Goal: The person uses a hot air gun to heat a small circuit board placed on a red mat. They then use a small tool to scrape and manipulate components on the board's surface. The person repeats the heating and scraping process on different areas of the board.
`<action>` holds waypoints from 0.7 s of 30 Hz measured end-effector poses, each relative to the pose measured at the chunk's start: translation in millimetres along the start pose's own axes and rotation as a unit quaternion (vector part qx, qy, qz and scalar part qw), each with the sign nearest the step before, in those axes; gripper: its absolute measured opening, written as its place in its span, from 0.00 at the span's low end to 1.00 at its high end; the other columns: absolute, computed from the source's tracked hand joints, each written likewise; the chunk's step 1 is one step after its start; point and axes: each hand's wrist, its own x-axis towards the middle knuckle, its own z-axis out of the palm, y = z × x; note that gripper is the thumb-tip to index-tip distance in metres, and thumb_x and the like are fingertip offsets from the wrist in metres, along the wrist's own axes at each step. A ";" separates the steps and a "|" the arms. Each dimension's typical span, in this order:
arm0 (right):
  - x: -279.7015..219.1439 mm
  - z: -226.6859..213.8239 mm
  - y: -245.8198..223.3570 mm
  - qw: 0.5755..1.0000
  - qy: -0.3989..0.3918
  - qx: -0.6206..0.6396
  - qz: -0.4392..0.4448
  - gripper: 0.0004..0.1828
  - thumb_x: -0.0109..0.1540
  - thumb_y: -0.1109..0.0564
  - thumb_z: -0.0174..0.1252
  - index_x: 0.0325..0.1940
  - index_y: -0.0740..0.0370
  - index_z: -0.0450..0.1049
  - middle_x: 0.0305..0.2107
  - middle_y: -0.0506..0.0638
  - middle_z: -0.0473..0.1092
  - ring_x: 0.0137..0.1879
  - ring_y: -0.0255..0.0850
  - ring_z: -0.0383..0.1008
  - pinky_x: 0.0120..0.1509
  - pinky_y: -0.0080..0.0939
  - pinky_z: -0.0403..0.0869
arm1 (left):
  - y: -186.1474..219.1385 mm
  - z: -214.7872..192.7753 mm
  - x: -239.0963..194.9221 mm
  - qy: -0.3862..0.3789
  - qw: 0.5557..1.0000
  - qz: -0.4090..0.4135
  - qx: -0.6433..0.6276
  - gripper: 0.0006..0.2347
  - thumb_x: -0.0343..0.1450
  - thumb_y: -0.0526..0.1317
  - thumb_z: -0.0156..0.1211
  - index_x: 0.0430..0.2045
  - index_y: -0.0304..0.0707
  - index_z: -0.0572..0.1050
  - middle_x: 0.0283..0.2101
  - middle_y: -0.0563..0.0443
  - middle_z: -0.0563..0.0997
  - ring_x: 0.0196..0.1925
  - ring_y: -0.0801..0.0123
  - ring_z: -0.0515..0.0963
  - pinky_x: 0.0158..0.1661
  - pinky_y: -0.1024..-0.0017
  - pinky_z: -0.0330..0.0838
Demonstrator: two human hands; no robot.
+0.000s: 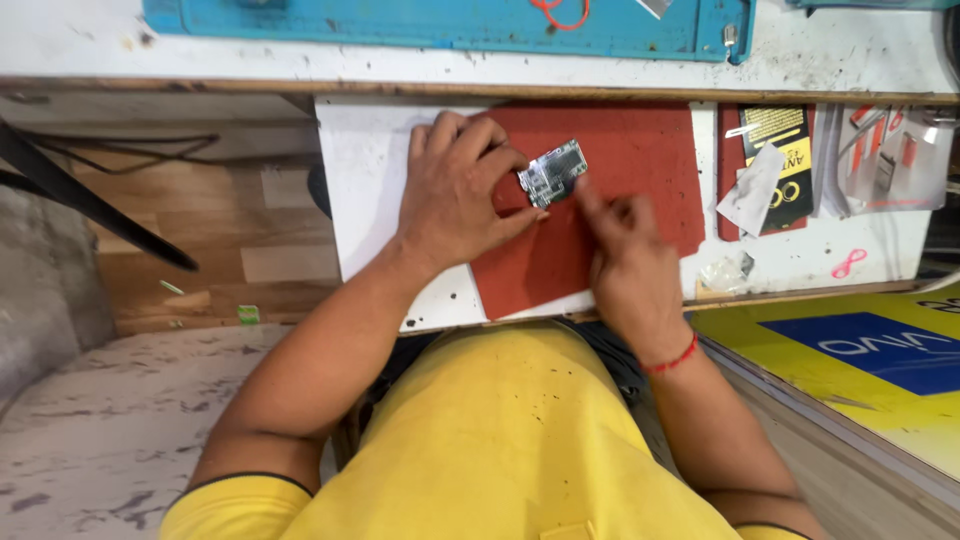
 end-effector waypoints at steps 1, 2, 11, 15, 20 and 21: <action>-3.4 -0.3 -3.6 1.000 -0.007 -0.002 -0.010 0.34 0.61 0.70 0.52 0.70 0.48 0.72 0.41 0.60 0.70 0.35 0.57 0.75 0.38 0.55 0.75 | 0.1 -1.6 3.3 -0.003 1.000 -0.002 0.004 0.20 0.56 0.53 0.82 0.34 0.46 0.81 0.42 0.56 0.73 0.49 0.60 0.68 0.49 0.57 0.58; -3.6 -0.4 -5.5 1.000 -0.015 -0.004 -0.021 0.33 0.62 0.70 0.52 0.69 0.45 0.72 0.40 0.58 0.70 0.34 0.56 0.76 0.38 0.54 0.76 | 1.4 -2.7 5.2 -0.007 1.000 -0.005 0.009 0.20 0.55 0.53 0.82 0.32 0.46 0.81 0.42 0.56 0.73 0.49 0.60 0.68 0.49 0.57 0.57; 5.4 -6.6 4.3 1.000 -0.019 0.011 -0.009 0.33 0.60 0.68 0.53 0.67 0.45 0.73 0.42 0.56 0.71 0.34 0.56 0.75 0.37 0.54 0.75 | 0.6 1.4 3.4 -0.007 1.000 -0.009 0.011 0.20 0.56 0.53 0.82 0.32 0.46 0.80 0.43 0.56 0.73 0.50 0.61 0.68 0.50 0.58 0.58; 3.9 -1.9 1.6 0.998 -0.001 0.007 -0.057 0.35 0.59 0.69 0.52 0.69 0.45 0.72 0.42 0.56 0.70 0.35 0.55 0.75 0.38 0.53 0.76 | 3.9 1.6 2.7 -0.004 1.000 -0.006 0.029 0.20 0.54 0.52 0.82 0.32 0.47 0.79 0.42 0.56 0.73 0.50 0.60 0.69 0.50 0.57 0.58; 7.3 -5.9 5.2 0.999 0.030 0.015 -0.006 0.32 0.64 0.67 0.53 0.71 0.45 0.72 0.41 0.55 0.70 0.34 0.55 0.75 0.35 0.53 0.74 | 8.1 0.8 3.9 0.001 1.000 -0.012 0.026 0.19 0.55 0.51 0.81 0.32 0.48 0.79 0.43 0.57 0.73 0.50 0.60 0.69 0.50 0.57 0.58; 5.0 -5.1 1.8 1.000 0.004 0.016 -0.022 0.32 0.63 0.67 0.53 0.70 0.45 0.72 0.40 0.55 0.70 0.32 0.54 0.74 0.34 0.53 0.74 | 7.9 -0.4 3.6 0.001 0.999 -0.016 0.029 0.19 0.55 0.50 0.81 0.32 0.48 0.79 0.43 0.57 0.73 0.50 0.60 0.69 0.50 0.57 0.58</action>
